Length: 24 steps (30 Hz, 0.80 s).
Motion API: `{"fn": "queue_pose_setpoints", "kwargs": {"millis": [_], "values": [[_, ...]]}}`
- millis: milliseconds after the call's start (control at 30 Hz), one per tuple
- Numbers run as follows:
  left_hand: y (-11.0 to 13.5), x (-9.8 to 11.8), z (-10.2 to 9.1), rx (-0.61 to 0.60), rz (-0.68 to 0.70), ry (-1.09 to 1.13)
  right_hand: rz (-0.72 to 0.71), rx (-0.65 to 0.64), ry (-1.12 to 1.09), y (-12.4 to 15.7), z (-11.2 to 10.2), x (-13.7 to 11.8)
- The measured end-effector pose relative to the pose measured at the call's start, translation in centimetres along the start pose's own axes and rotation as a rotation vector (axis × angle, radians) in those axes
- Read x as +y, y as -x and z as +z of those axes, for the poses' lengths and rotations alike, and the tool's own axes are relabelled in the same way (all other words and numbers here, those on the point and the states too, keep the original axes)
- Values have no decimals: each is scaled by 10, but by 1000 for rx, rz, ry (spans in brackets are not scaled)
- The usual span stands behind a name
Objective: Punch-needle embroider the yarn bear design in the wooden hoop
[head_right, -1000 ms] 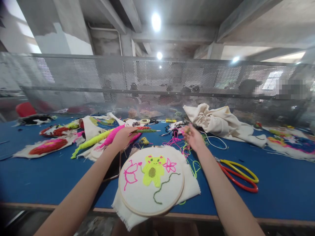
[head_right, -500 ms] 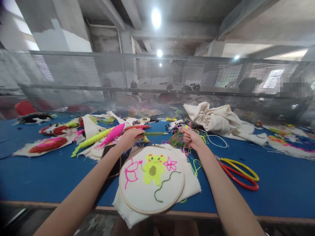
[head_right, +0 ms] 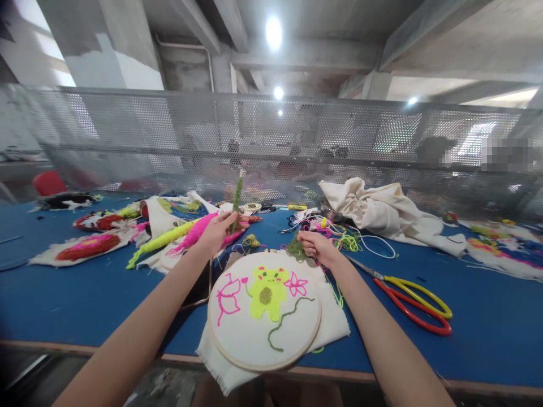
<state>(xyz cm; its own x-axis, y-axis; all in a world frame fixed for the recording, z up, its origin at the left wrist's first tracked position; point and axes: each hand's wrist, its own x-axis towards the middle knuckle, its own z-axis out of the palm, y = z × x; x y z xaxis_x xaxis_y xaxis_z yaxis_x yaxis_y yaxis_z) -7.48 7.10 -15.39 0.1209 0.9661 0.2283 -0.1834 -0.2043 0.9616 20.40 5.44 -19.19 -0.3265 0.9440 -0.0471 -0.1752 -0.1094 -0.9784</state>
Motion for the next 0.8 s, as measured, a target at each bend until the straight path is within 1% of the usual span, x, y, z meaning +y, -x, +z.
{"fn": "queue_pose_setpoints", "kwargs": {"millis": [100,200,367,433,500,567,667,800], "values": [[-1,3,-3,60,-75,134,6,-31,22,0,8,1],[-1,2,-4,79,-123,224,29,-67,52,2,9,0],[-3,-1,-4,117,-183,458,152,-160,118,3,17,6],[-3,0,-5,139,-204,495,187,-174,134,3,22,10],[-3,2,-7,169,-192,510,208,-168,140,2,22,11],[-4,5,-11,214,-152,535,222,-140,136,2,17,10],[-6,9,-19,282,-95,577,214,-54,101,2,-1,4],[-8,8,-22,281,-88,479,130,100,-2,4,-34,-9]]}}
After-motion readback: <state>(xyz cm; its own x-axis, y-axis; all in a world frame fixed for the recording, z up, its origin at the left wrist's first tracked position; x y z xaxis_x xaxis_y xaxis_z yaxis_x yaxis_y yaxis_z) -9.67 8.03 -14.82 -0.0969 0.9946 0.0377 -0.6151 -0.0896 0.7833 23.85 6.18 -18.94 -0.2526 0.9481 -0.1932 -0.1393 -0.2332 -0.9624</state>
